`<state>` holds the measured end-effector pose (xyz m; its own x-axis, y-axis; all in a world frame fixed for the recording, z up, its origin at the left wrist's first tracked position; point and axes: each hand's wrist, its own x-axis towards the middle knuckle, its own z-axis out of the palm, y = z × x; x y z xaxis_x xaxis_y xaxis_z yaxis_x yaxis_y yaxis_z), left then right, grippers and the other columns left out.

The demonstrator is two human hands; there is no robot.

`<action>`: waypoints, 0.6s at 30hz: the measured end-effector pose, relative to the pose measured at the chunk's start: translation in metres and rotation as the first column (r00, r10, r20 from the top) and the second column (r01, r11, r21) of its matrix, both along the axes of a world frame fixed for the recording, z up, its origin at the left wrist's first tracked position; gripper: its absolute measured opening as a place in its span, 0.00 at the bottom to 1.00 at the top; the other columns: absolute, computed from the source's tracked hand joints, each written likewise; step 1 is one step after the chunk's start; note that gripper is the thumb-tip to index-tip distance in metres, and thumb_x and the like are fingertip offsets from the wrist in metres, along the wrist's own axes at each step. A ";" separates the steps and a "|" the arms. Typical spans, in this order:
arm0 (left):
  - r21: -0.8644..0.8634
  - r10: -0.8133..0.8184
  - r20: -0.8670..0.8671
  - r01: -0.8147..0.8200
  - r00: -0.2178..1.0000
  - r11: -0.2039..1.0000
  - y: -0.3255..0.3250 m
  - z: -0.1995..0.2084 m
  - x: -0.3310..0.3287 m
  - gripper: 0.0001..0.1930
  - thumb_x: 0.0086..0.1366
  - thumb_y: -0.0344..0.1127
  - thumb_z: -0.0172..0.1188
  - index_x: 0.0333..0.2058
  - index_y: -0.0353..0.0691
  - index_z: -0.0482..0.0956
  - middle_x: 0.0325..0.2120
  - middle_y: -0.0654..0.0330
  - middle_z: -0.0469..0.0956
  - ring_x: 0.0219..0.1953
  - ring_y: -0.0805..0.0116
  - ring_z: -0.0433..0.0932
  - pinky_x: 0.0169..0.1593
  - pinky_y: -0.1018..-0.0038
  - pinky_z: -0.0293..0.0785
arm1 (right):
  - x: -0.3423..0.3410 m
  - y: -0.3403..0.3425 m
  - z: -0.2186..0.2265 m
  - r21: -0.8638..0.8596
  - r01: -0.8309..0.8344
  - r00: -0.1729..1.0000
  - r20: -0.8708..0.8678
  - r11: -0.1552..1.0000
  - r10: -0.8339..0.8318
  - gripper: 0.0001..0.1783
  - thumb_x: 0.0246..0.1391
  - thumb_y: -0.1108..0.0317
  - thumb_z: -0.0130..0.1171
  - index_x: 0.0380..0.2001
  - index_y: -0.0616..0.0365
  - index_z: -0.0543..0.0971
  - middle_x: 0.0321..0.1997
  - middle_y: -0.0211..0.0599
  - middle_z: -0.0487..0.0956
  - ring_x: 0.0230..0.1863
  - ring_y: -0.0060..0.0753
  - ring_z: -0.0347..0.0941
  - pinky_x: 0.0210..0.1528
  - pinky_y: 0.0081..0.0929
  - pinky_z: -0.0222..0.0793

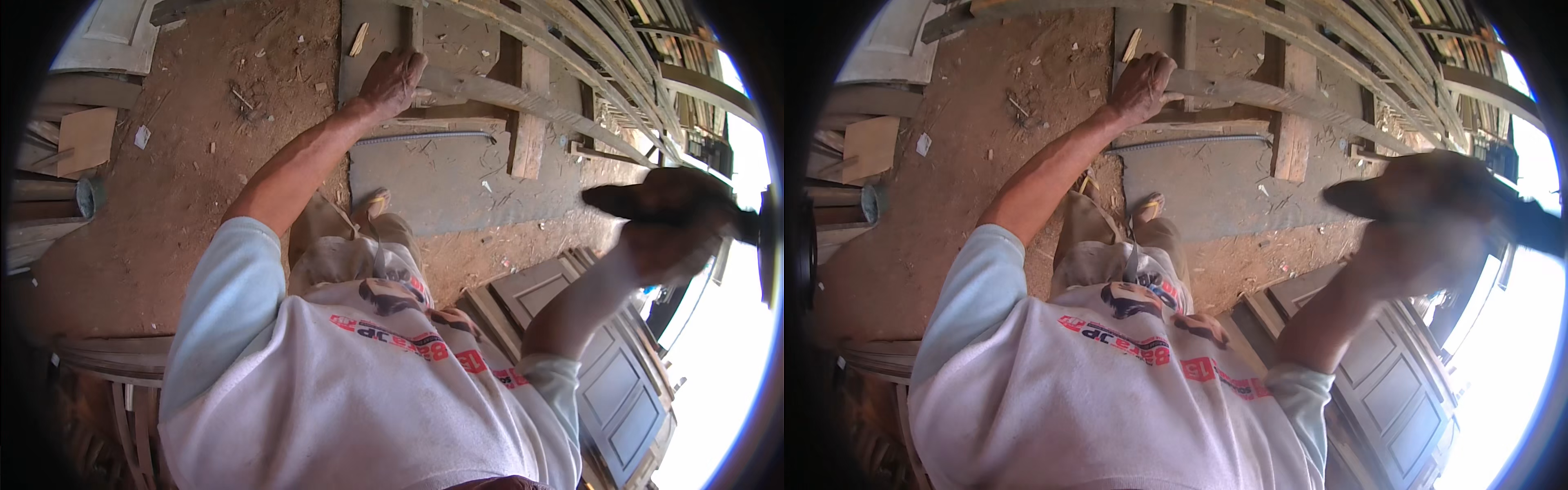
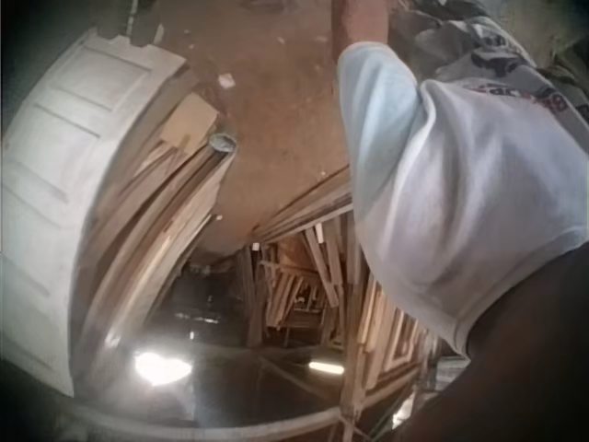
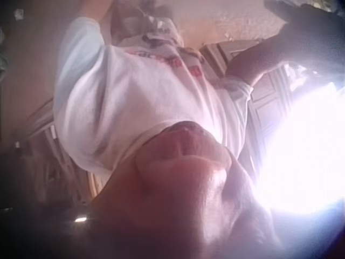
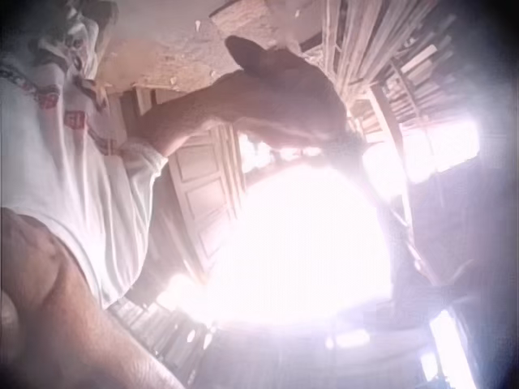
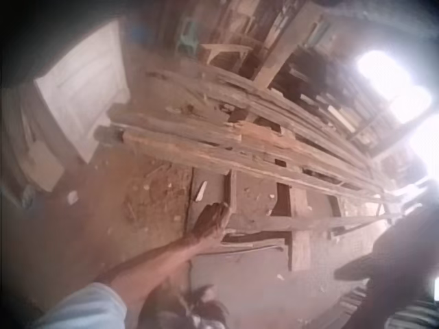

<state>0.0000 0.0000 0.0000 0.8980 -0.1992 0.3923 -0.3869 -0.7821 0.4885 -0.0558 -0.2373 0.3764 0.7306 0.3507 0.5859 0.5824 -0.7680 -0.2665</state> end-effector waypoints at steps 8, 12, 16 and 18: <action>-0.090 -0.042 -0.046 0.037 0.998 0.995 -0.010 0.010 0.009 0.32 0.54 0.48 0.76 0.49 0.37 0.69 0.42 0.52 0.72 0.44 0.52 0.76 0.49 0.58 0.74 | -0.050 -0.014 -0.187 -0.345 0.362 0.581 -0.644 0.866 -0.499 0.19 0.70 0.58 0.50 0.48 0.67 0.76 0.28 0.41 0.76 0.31 0.37 0.75 0.30 0.39 0.72; -0.020 -0.022 0.046 0.022 0.999 1.000 -0.013 -0.002 0.008 0.31 0.55 0.47 0.76 0.48 0.37 0.69 0.42 0.51 0.73 0.45 0.52 0.75 0.50 0.58 0.73 | -0.051 0.007 -0.177 -0.169 0.577 0.298 -0.867 0.799 -0.398 0.22 0.69 0.49 0.56 0.40 0.61 0.75 0.22 0.24 0.71 0.21 0.19 0.68 0.21 0.24 0.65; -0.072 0.015 0.010 -0.014 1.000 0.997 0.005 0.003 0.007 0.30 0.54 0.44 0.77 0.48 0.38 0.68 0.42 0.52 0.72 0.45 0.53 0.75 0.49 0.58 0.72 | -0.006 0.001 -0.057 0.227 0.178 0.957 -0.265 0.957 -0.115 0.19 0.71 0.51 0.52 0.38 0.57 0.74 0.22 0.30 0.75 0.17 0.22 0.69 0.18 0.23 0.65; -0.054 -0.013 0.037 0.015 0.999 0.998 0.000 0.003 0.011 0.30 0.54 0.44 0.77 0.47 0.39 0.68 0.42 0.52 0.72 0.44 0.53 0.75 0.49 0.58 0.72 | 0.012 -0.024 0.014 0.202 -0.047 0.976 0.218 0.978 0.002 0.17 0.70 0.55 0.53 0.41 0.60 0.75 0.25 0.35 0.78 0.18 0.26 0.73 0.19 0.25 0.67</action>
